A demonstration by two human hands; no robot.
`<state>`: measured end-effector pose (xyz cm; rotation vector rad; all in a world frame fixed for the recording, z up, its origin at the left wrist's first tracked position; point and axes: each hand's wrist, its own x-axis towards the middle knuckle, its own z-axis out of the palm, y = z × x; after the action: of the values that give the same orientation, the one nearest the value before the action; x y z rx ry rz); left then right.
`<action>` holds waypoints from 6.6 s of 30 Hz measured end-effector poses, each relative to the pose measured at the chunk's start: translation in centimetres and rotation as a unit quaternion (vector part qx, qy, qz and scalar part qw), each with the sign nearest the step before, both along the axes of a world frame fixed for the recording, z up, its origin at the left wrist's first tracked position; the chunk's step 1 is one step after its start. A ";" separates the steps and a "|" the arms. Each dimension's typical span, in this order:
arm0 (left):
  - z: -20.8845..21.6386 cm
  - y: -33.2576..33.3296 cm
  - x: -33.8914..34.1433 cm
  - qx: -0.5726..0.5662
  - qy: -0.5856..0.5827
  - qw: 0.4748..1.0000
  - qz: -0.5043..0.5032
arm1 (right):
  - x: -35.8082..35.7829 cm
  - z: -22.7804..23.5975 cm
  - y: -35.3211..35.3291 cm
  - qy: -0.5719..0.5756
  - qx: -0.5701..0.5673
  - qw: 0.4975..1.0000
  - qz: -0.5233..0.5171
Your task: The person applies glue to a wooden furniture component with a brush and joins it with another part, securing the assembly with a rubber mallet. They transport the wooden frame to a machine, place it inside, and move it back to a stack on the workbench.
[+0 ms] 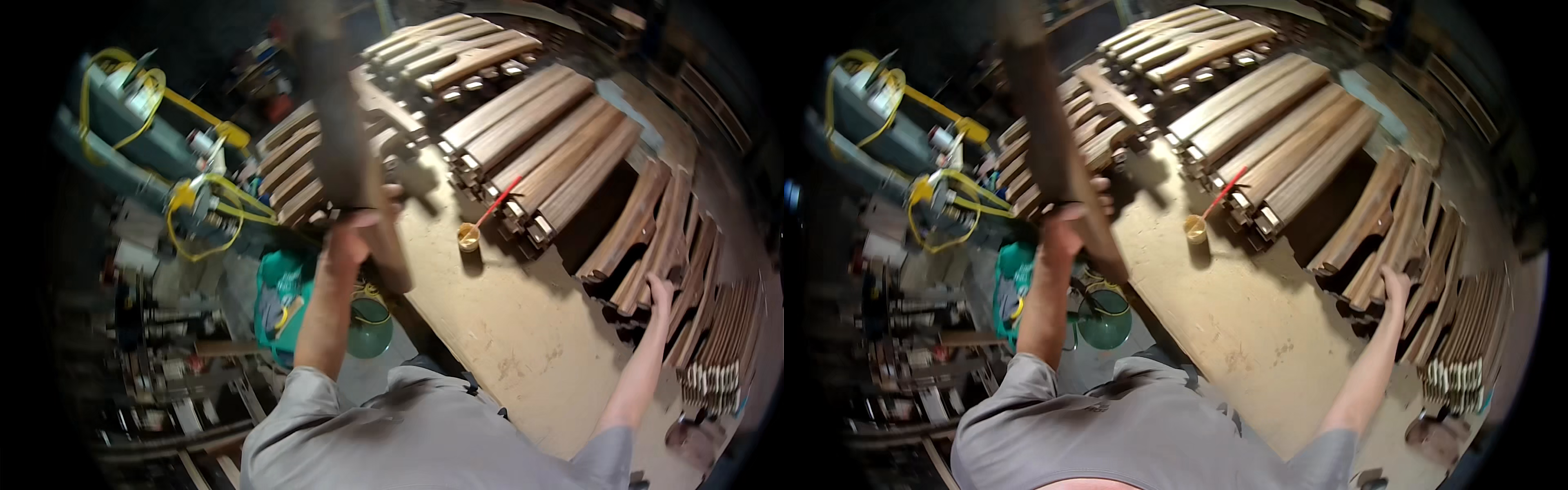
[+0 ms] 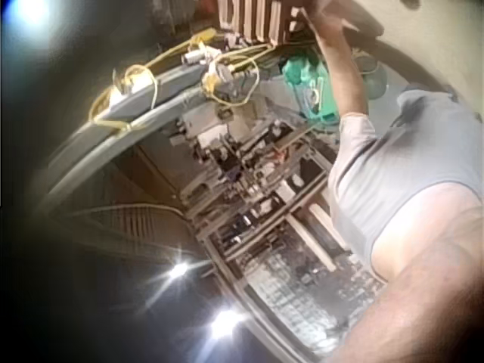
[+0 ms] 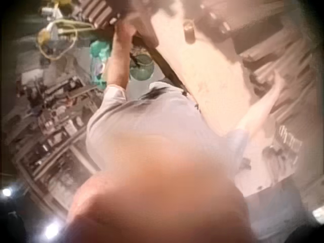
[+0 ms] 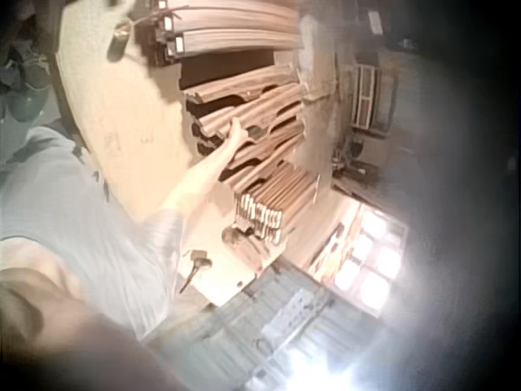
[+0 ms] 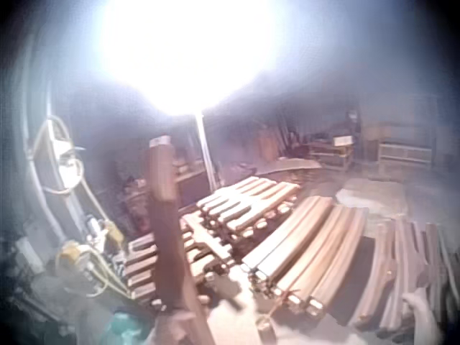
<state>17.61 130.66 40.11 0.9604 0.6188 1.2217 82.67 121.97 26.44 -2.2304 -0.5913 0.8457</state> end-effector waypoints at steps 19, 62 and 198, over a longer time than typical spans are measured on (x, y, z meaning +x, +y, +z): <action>-8.2 -23.5 28.2 -0.103 -0.027 0.991 -0.081 | -12.0 7.6 -27.5 0.125 0.335 0.930 0.090; -20.4 -24.2 17.4 0.358 0.638 0.681 0.017 | -24.0 -9.2 -26.7 -0.314 0.074 0.812 0.485; -25.7 -10.9 21.4 0.391 0.562 0.664 -0.301 | -36.8 -8.0 11.8 0.303 0.179 0.929 0.113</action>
<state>39.03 119.78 14.44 2.4909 0.5854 0.0695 45.91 133.73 18.46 -1.4783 -0.6372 1.3509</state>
